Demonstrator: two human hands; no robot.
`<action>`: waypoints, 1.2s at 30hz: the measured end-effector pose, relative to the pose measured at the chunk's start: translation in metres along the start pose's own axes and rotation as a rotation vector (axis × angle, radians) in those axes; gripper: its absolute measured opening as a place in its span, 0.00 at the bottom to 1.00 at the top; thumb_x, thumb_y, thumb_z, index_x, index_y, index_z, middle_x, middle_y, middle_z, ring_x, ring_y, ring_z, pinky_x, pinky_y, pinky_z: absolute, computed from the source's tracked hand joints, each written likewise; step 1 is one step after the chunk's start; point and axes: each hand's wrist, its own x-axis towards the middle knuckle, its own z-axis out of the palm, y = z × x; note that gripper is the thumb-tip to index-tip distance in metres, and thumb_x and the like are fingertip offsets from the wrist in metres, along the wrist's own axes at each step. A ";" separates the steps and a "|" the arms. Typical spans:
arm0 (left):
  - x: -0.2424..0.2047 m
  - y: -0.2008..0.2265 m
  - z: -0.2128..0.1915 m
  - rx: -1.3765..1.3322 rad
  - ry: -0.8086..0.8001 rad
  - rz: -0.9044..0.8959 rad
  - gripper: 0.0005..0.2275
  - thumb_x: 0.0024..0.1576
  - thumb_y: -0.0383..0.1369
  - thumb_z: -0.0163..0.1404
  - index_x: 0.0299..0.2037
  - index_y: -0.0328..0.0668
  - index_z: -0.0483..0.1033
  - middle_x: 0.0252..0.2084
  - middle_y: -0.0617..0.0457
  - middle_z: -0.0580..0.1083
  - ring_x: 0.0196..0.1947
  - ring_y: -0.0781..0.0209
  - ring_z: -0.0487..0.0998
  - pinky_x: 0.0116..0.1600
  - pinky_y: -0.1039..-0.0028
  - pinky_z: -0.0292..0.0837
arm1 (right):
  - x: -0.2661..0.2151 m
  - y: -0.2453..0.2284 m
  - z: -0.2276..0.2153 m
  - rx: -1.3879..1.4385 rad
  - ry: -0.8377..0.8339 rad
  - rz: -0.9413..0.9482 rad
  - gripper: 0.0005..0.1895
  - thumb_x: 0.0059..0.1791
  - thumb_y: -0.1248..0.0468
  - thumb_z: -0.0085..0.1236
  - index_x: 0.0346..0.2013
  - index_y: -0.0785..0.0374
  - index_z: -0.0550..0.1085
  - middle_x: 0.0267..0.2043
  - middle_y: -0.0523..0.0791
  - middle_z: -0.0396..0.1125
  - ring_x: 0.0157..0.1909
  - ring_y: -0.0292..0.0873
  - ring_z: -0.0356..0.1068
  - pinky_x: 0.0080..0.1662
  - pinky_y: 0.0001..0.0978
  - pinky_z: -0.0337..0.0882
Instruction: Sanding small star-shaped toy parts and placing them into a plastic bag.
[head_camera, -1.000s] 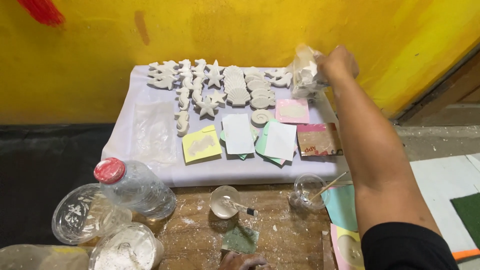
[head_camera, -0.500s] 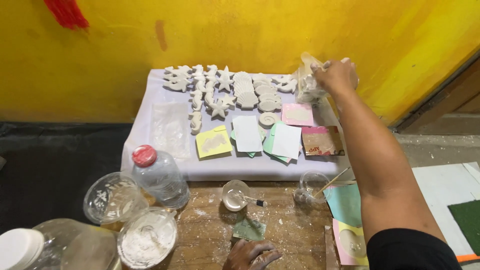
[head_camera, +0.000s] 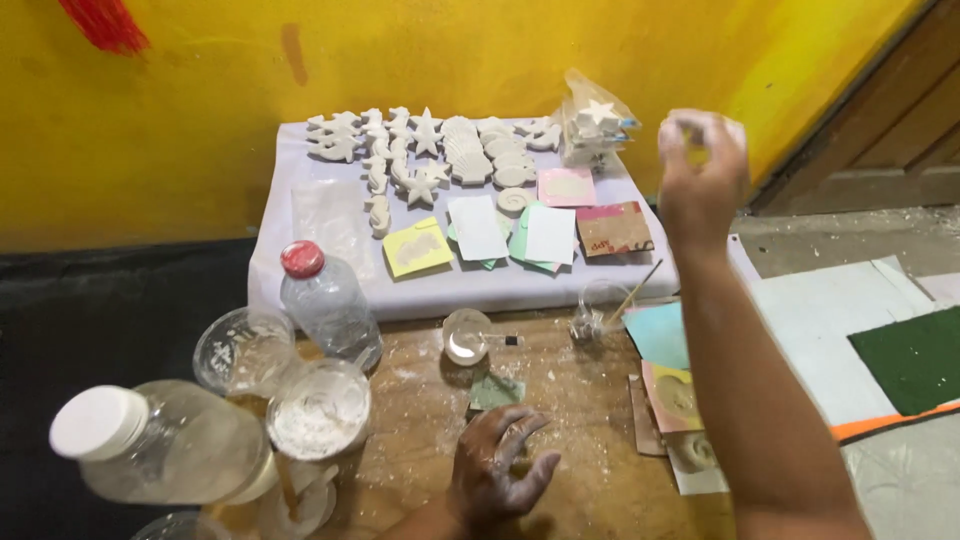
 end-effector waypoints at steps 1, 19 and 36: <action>-0.003 -0.002 0.000 0.003 -0.002 0.003 0.14 0.58 0.39 0.54 0.43 0.34 0.78 0.40 0.42 0.78 0.37 0.49 0.82 0.39 0.62 0.81 | -0.026 -0.020 -0.009 0.003 0.003 0.002 0.07 0.56 0.63 0.56 0.43 0.62 0.78 0.45 0.49 0.70 0.47 0.47 0.67 0.51 0.40 0.67; -0.016 -0.029 -0.015 0.150 0.234 -0.316 0.15 0.67 0.37 0.39 0.33 0.37 0.73 0.31 0.47 0.75 0.32 0.54 0.76 0.41 0.65 0.77 | -0.247 -0.040 0.019 0.371 -0.192 0.384 0.08 0.52 0.63 0.52 0.44 0.62 0.75 0.35 0.46 0.70 0.35 0.39 0.68 0.37 0.28 0.73; -0.006 -0.040 -0.009 0.057 0.479 -0.582 0.12 0.63 0.34 0.50 0.28 0.37 0.76 0.22 0.49 0.66 0.23 0.58 0.67 0.33 0.69 0.65 | -0.243 -0.021 0.058 0.575 -0.044 0.241 0.10 0.49 0.71 0.57 0.43 0.67 0.79 0.26 0.48 0.67 0.25 0.40 0.65 0.29 0.34 0.70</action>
